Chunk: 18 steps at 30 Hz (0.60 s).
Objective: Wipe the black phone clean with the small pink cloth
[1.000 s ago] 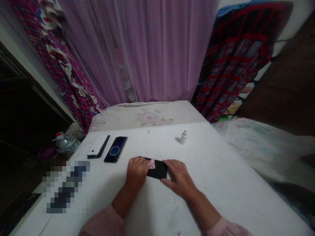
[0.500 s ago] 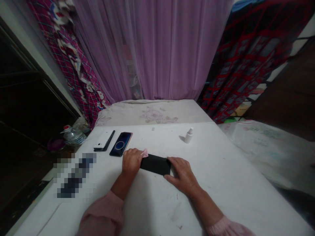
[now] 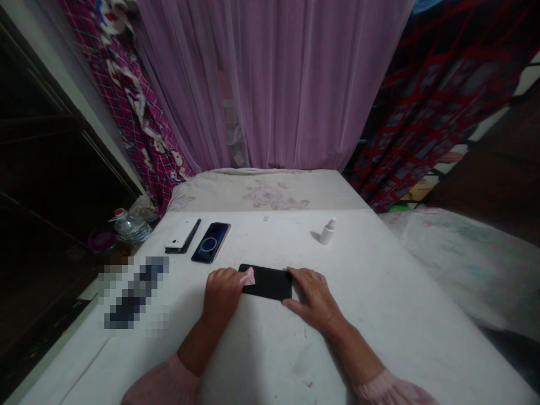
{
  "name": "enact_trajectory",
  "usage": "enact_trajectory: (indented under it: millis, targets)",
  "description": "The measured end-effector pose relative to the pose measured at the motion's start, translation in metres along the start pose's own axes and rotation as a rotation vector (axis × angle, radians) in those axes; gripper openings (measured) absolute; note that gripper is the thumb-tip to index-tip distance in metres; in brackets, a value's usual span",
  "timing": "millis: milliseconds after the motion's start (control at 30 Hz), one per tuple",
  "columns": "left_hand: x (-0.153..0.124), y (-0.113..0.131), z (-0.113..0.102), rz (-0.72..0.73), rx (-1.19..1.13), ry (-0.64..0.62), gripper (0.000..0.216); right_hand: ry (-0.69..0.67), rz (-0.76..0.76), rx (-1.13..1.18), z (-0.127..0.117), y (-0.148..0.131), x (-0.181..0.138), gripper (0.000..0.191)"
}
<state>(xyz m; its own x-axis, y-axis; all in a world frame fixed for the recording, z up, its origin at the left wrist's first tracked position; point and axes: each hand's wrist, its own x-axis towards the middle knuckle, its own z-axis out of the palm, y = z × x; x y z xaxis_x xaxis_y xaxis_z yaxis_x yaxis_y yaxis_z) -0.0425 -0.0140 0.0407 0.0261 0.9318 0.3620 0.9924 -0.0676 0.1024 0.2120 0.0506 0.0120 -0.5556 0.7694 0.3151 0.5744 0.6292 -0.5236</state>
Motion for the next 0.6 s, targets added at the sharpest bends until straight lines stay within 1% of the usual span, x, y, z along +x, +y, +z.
enact_trajectory:
  millis: [67,133,233,333,433,500,600]
  targets:
    - [0.007,-0.002,0.004,-0.037,0.007,0.046,0.025,-0.008,-0.004,0.005,0.001,0.002,0.0,0.068]
    - [0.014,0.005,0.009,-0.052,-0.011,0.049,0.024,-0.02,-0.012,0.012,0.002,0.005,0.0,0.069]
    - [0.024,0.029,0.015,-0.029,-0.061,-0.005,0.024,-0.017,-0.017,0.022,0.002,0.01,-0.001,0.07]
    - [0.035,0.058,0.017,-0.002,-0.11,-0.092,0.023,0.004,-0.02,0.031,0.003,0.012,-0.001,0.074]
    - [0.04,0.077,0.016,0.003,-0.148,-0.16,0.019,0.012,-0.021,0.039,0.005,0.012,-0.001,0.08]
    - [0.037,0.082,0.016,0.031,-0.179,-0.17,0.018,0.022,-0.016,0.039,0.006,0.012,-0.001,0.083]
    - [0.026,0.077,0.016,0.101,-0.215,-0.136,0.016,0.027,-0.01,0.04,0.007,0.011,-0.001,0.086]
